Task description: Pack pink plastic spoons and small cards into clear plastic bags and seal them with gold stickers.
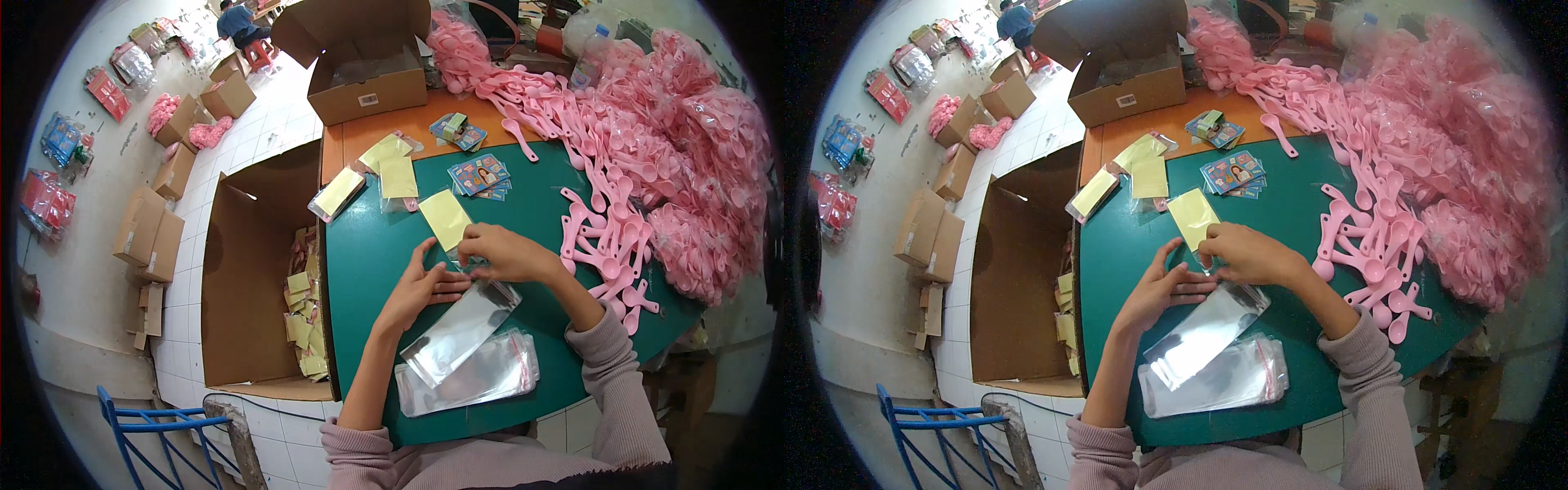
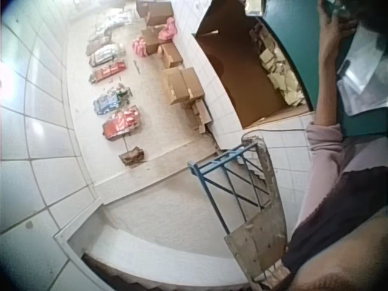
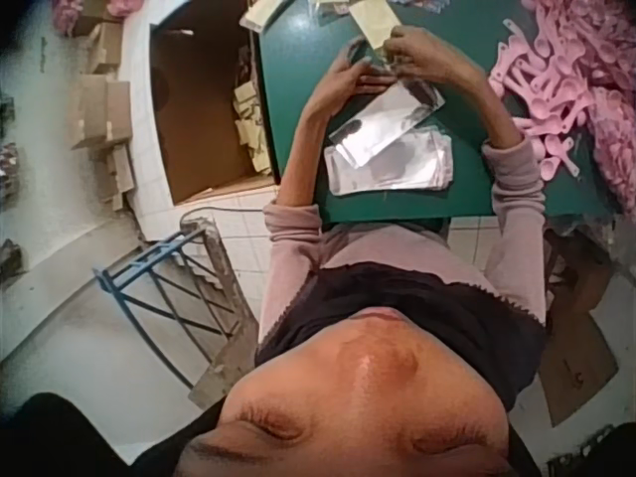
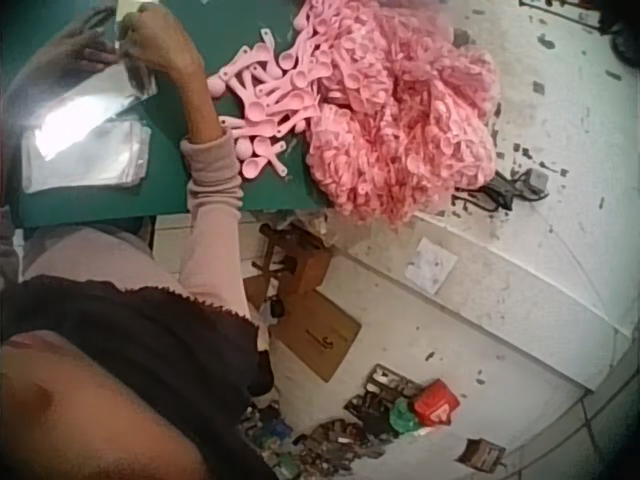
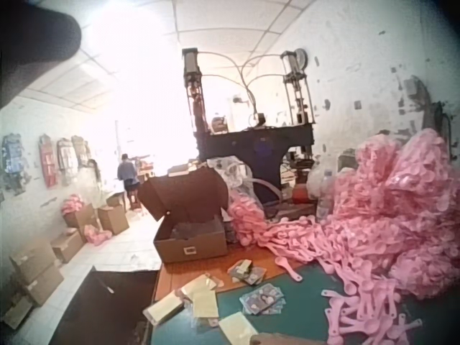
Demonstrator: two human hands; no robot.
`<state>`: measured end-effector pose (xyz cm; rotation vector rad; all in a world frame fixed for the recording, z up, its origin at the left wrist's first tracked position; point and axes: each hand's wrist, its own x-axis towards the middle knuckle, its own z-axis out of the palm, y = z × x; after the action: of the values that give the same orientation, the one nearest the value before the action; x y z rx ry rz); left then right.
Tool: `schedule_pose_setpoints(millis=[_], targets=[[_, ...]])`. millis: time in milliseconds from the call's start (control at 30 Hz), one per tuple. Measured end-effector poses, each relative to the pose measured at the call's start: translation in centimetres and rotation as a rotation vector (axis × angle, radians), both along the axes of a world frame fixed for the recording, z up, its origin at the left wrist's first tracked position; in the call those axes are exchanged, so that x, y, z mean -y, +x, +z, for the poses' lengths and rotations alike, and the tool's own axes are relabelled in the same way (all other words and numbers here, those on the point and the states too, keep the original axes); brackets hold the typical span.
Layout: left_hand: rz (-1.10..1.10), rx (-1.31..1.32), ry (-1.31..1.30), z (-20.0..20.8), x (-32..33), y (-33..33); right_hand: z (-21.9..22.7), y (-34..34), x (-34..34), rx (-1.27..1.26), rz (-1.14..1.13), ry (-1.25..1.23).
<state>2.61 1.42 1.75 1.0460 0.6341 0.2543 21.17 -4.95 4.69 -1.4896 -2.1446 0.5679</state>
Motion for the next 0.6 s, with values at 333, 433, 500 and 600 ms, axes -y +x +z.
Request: schedule_pose_setpoints(millis=[333, 433, 500, 600], targets=[[0.065, -0.046, 0.017, -0.2, 0.4, 0.1, 0.5, -0.7, 1.1, 0.154, 0.055, -0.094], [0.127, -0.001, 0.002, 0.1, 0.5, 0.2, 0.3, -1.0, 1.2, 0.164, 0.028, -0.011], [0.148, -0.032, 0.095, -0.1, 0.5, 0.2, 0.2, -1.3, 1.1, 0.179, 0.02, 0.021], [0.161, -0.065, 0.192, -0.4, 0.4, 0.2, 0.3, -1.5, 1.1, 0.149, 0.017, 0.003]])
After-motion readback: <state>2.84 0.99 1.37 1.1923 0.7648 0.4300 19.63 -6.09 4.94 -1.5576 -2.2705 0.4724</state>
